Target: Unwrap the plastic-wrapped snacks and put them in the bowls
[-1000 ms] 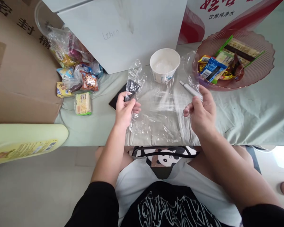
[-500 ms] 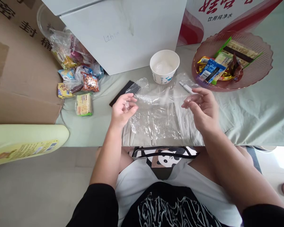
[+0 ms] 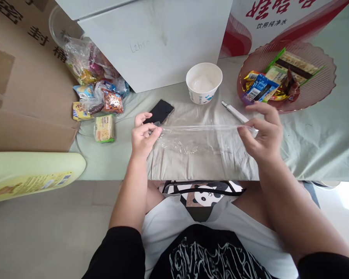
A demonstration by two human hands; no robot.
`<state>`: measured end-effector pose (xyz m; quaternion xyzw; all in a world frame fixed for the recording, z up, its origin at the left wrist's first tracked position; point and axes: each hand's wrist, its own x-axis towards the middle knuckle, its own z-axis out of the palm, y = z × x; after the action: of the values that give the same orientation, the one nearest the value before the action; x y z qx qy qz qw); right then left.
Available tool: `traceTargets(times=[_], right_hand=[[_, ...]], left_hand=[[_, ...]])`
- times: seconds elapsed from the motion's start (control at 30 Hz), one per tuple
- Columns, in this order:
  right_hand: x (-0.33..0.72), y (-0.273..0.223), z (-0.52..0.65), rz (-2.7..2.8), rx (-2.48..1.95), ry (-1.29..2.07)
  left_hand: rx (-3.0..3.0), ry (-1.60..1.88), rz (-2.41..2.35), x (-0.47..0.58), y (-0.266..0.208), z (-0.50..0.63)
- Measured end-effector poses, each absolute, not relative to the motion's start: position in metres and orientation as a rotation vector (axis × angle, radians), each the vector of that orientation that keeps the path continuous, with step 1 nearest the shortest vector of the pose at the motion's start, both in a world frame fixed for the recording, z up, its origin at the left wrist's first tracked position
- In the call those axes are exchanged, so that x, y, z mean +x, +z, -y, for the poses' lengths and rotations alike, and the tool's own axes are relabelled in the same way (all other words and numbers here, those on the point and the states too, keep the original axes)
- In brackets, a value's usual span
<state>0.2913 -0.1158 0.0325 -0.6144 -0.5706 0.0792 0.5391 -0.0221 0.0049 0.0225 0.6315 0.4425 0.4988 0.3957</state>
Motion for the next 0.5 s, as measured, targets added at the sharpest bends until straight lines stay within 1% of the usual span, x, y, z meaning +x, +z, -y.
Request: traceTargets(times=[0.07, 0.13, 0.2, 0.23, 0.3, 0.4, 0.43, 0.5], right_hand=[[0.293, 0.038, 0.121, 1.319, -1.319, 0.561], [0.297, 0.044, 0.127, 1.244, -1.111, 1.033], [0.299, 0.050, 0.132, 1.179, -0.816, 1.421], [0.300, 0.052, 0.133, 1.152, -0.692, 1.550], [0.296, 0.053, 0.131, 1.055, -0.656, 1.636], [0.280, 0.047, 0.121, 0.851, -0.983, 1.535], [0.273, 0.044, 0.117, 0.833, -1.058, 1.548], [0.259, 0.038, 0.112, 0.929, -1.052, 1.740]], left_hand=[[1.425, 1.278, -0.999, -0.021, 0.028, -0.002], [1.228, 1.254, -0.938, -0.018, 0.035, 0.002], [1.086, 1.167, -0.926, -0.016, 0.040, 0.004], [1.039, 1.093, -0.926, -0.014, 0.043, 0.005], [0.983, 0.908, -0.926, -0.010, 0.045, 0.006], [1.002, 0.584, -0.935, 0.000, 0.044, 0.006], [1.032, 0.481, -0.931, 0.004, 0.043, 0.005], [1.084, 0.320, -0.913, 0.010, 0.040, 0.003]])
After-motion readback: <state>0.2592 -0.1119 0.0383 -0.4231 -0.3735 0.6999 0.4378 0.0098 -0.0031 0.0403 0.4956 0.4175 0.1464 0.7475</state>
